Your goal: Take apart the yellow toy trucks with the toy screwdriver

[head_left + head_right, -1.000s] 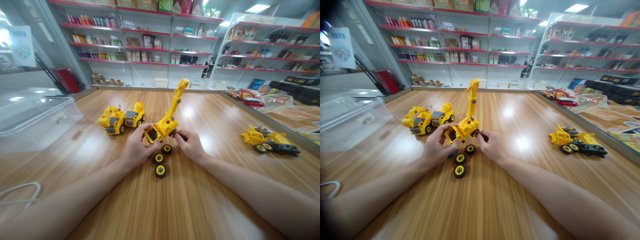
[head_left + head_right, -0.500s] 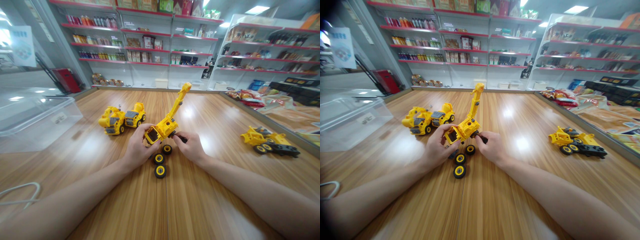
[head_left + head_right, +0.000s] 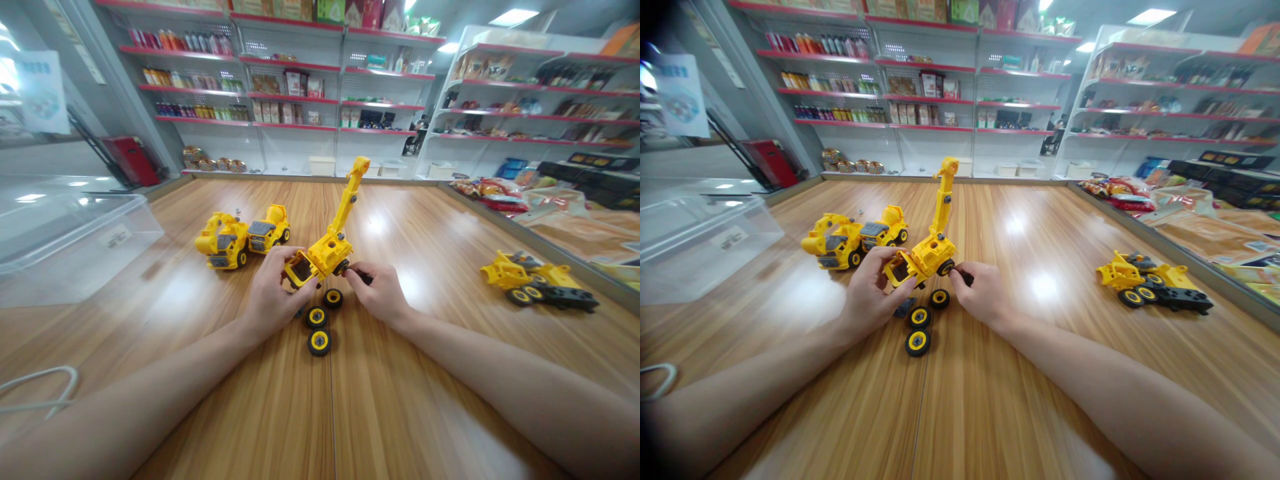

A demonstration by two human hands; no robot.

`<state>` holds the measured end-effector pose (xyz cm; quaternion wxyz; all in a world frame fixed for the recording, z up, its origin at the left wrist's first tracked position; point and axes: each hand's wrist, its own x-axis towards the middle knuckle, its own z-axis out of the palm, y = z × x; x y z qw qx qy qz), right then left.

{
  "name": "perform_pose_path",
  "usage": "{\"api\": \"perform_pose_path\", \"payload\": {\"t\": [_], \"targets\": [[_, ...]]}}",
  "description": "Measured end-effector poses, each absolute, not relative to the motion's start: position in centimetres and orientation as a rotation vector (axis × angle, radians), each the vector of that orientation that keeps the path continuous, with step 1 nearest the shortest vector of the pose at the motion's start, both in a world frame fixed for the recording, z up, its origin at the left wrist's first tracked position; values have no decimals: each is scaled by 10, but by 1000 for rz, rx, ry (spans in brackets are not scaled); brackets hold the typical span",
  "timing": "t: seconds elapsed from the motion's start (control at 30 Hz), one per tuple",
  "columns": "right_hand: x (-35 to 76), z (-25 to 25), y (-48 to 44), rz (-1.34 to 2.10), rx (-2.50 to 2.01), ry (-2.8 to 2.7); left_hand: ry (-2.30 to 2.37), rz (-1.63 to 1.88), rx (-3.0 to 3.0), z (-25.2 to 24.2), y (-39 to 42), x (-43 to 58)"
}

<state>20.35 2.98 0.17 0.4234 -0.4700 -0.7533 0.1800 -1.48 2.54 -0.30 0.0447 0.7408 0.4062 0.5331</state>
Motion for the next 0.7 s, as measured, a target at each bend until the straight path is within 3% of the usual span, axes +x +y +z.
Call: {"api": "perform_pose_path", "payload": {"t": [0.7], "targets": [[202, 3, 26, 522, -1269, -1983, 1176, 1638, 2400, 2, 22, -12]]}}
